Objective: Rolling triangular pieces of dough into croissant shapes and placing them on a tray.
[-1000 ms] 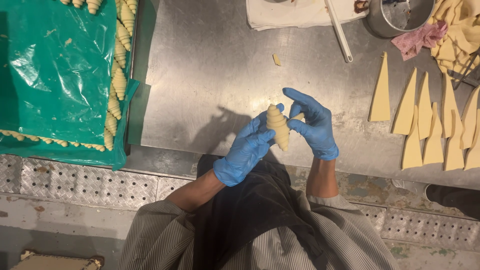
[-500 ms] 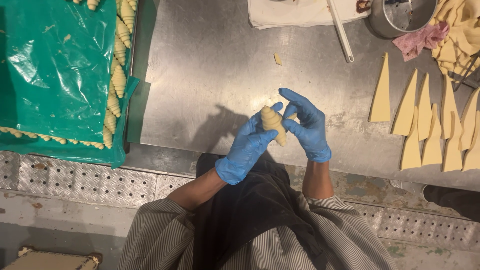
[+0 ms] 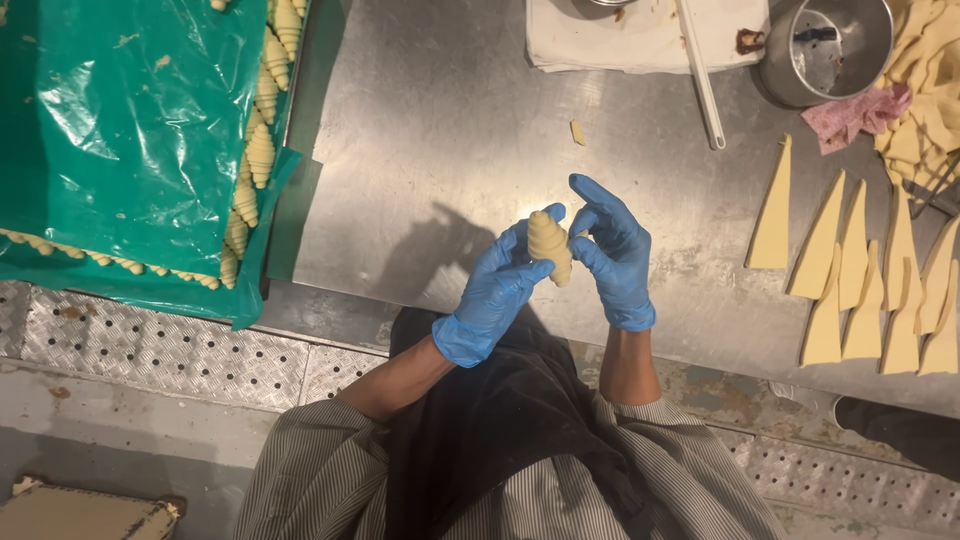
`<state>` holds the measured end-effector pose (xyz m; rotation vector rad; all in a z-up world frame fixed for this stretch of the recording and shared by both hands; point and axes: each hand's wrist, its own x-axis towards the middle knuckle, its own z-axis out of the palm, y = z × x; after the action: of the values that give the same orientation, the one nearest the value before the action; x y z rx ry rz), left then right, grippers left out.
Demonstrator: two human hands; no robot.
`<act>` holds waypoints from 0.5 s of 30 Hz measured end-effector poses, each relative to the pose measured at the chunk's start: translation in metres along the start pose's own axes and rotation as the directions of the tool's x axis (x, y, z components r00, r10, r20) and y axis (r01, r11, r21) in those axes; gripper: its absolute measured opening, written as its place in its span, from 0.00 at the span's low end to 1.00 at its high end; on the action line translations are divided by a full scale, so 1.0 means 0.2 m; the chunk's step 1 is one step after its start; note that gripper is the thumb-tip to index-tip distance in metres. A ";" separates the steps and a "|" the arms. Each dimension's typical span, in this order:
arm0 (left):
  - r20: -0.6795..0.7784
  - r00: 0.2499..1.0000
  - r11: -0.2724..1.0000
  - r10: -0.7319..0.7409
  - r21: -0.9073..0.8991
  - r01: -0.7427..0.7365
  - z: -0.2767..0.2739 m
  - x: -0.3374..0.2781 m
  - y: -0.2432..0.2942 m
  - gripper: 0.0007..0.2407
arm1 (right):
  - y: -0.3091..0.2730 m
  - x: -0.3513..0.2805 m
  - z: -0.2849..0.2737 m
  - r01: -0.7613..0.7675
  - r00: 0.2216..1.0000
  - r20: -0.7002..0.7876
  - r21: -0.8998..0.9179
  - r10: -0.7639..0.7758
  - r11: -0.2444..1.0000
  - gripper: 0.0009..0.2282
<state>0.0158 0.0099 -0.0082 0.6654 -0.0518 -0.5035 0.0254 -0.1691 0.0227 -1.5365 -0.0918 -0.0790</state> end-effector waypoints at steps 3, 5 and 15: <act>-0.010 1.000 0.998 -0.015 -0.067 0.014 -0.04 0.02 0.06 0.24 | 0.05 0.03 0.07 -0.020 0.999 -0.041 0.032 0.021 0.999 0.31; 0.024 1.000 0.995 0.005 -0.101 -0.002 -0.06 0.03 0.12 0.26 | 0.12 0.05 0.12 -0.002 0.997 -0.080 0.051 0.006 0.999 0.32; -0.106 0.993 0.998 -0.052 0.015 0.054 -0.70 0.30 0.22 0.23 | 0.32 0.40 0.54 0.006 0.996 -0.087 0.178 0.010 0.984 0.35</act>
<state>0.1170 0.0929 -0.0991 0.7112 0.0610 -0.5191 0.1115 -0.0581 -0.0277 -1.3524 -0.0269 -0.1326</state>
